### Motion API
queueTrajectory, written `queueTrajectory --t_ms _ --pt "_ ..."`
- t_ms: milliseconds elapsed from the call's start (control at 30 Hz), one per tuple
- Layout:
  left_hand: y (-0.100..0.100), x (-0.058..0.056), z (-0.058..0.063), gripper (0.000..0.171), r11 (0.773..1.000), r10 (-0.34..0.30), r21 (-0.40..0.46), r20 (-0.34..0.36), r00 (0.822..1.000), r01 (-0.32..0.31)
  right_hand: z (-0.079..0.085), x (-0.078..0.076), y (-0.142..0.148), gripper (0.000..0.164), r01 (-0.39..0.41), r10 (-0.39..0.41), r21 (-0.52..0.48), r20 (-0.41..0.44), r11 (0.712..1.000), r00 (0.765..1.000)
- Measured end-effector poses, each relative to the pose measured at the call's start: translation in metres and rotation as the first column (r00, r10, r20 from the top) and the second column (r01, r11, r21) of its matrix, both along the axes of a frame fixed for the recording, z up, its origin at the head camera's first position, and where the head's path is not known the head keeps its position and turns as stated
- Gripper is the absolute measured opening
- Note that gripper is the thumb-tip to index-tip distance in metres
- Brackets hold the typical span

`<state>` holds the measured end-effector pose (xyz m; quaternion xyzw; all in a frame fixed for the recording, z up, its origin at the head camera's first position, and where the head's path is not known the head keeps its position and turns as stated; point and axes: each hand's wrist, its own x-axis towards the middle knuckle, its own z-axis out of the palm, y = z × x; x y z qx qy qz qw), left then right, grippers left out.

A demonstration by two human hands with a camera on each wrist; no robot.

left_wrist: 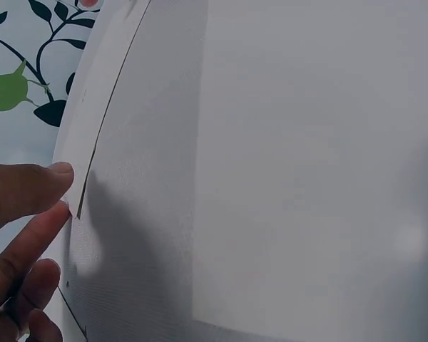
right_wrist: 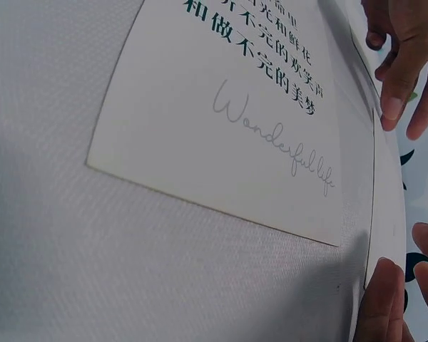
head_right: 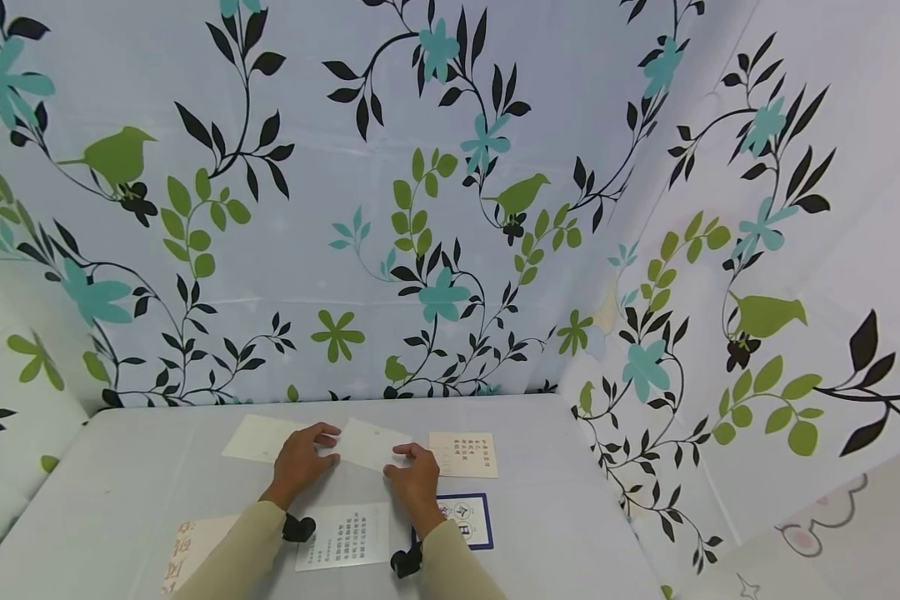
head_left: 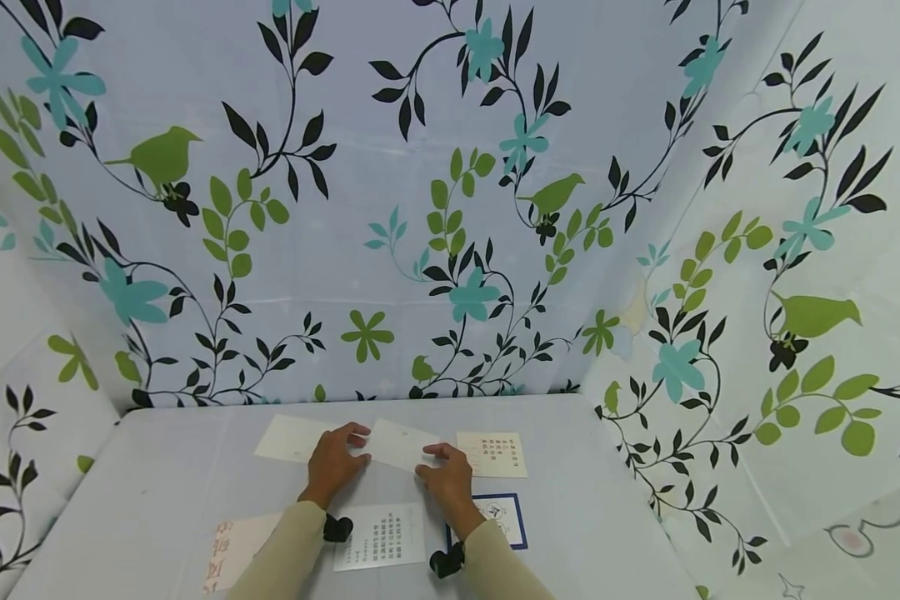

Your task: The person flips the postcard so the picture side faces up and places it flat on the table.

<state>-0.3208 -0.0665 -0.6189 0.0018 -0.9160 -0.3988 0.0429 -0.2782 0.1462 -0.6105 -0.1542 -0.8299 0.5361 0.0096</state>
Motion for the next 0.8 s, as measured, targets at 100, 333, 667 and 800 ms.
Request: queueTrajectory --t_ms 100,333,667,800 --pt "0.0002 -0.0001 0.0003 0.042 1.0 0.003 -0.01 0.002 1.0 -0.003 -0.0004 -0.0009 -0.0006 0.031 0.024 -0.024 0.01 -0.001 1.0 1.0" --pt "0.0015 0.0015 0.0046 0.042 0.999 -0.009 -0.047 -0.018 1.0 0.008 -0.001 -0.0042 -0.0016 0.027 0.068 -0.068 0.027 -0.002 0.997 0.998" --pt "0.0049 0.0036 0.0066 0.041 0.995 -0.013 -0.099 -0.027 1.0 0.01 0.0006 -0.0066 -0.0035 0.024 0.11 -0.11 0.04 0.004 0.993 0.994" --pt "0.0045 0.0023 0.0059 0.041 0.994 -0.005 -0.105 -0.023 1.0 0.003 0.0021 -0.0062 -0.0048 0.024 0.147 -0.147 0.051 -0.001 0.988 0.989"
